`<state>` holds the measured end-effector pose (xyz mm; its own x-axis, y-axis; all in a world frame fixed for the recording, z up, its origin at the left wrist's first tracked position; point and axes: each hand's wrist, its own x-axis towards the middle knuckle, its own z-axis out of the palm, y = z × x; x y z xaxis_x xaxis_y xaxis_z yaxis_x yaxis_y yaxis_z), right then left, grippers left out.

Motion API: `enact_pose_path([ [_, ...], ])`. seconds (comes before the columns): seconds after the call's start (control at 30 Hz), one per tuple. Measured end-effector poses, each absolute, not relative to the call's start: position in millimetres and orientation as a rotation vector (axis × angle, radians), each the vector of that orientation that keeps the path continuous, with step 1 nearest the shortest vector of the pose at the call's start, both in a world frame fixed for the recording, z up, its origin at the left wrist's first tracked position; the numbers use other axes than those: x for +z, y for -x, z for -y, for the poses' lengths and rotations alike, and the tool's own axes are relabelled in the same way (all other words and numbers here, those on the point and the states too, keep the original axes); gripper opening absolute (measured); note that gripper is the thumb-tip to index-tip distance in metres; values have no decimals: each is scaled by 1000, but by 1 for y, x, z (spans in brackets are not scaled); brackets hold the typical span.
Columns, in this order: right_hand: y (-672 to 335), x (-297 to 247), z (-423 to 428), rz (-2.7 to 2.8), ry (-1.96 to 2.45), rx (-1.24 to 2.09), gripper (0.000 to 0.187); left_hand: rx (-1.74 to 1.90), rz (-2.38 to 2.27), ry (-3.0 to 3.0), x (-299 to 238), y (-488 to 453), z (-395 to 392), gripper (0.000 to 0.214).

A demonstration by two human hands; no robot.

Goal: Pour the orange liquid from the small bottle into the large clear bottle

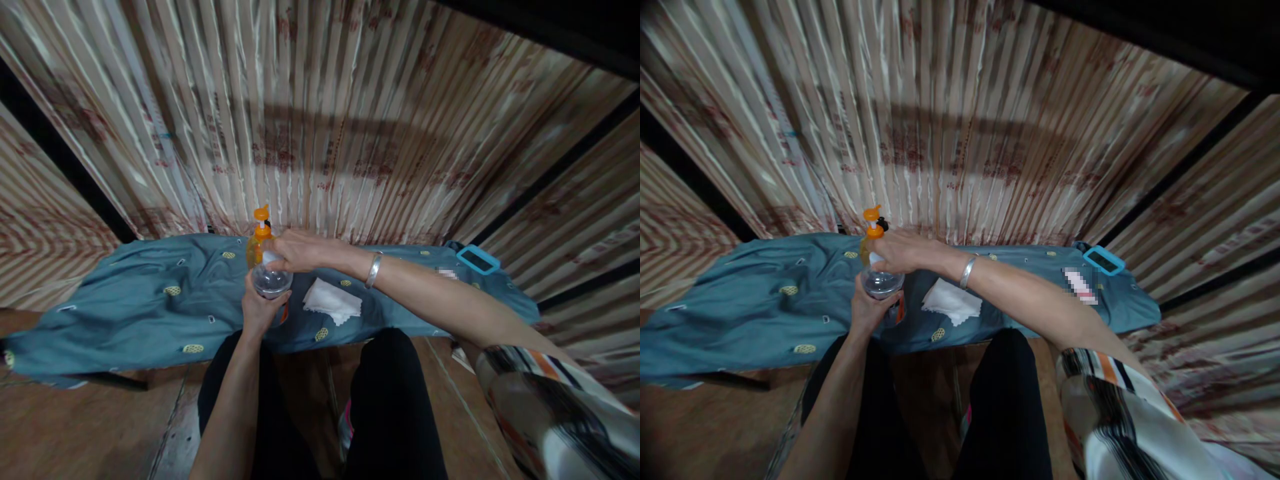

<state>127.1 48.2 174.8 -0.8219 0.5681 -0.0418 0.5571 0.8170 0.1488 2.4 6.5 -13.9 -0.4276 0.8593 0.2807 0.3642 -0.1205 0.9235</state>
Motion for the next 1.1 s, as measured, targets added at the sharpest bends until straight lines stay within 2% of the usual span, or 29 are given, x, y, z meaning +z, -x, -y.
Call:
enact_pose_path([
  [0.13,-120,178,-43,-2873,-974,266,46,1559,-1749,-1342,-14,-2,-6,85],
  [0.3,-114,182,-42,-2843,-936,249,30,1566,-1718,-1330,-13,-3,-5,83],
  [0.5,-111,188,-40,-2828,-933,221,38,1555,-1756,-1311,-11,-5,-5,84],
  [0.67,-107,194,-38,-2764,-918,201,23,1567,-1752,-1314,-10,-6,-5,81],
  [0.83,-106,197,-38,-2756,-914,186,34,1527,-1769,-1305,-8,-5,-5,82],
  [1.0,-105,199,-37,-2711,-953,184,21,1548,-1730,-1317,-11,-4,-5,82],
  [1.1,-107,200,-38,-2759,-891,157,31,1568,-1735,-1325,-13,-4,-6,80],
])
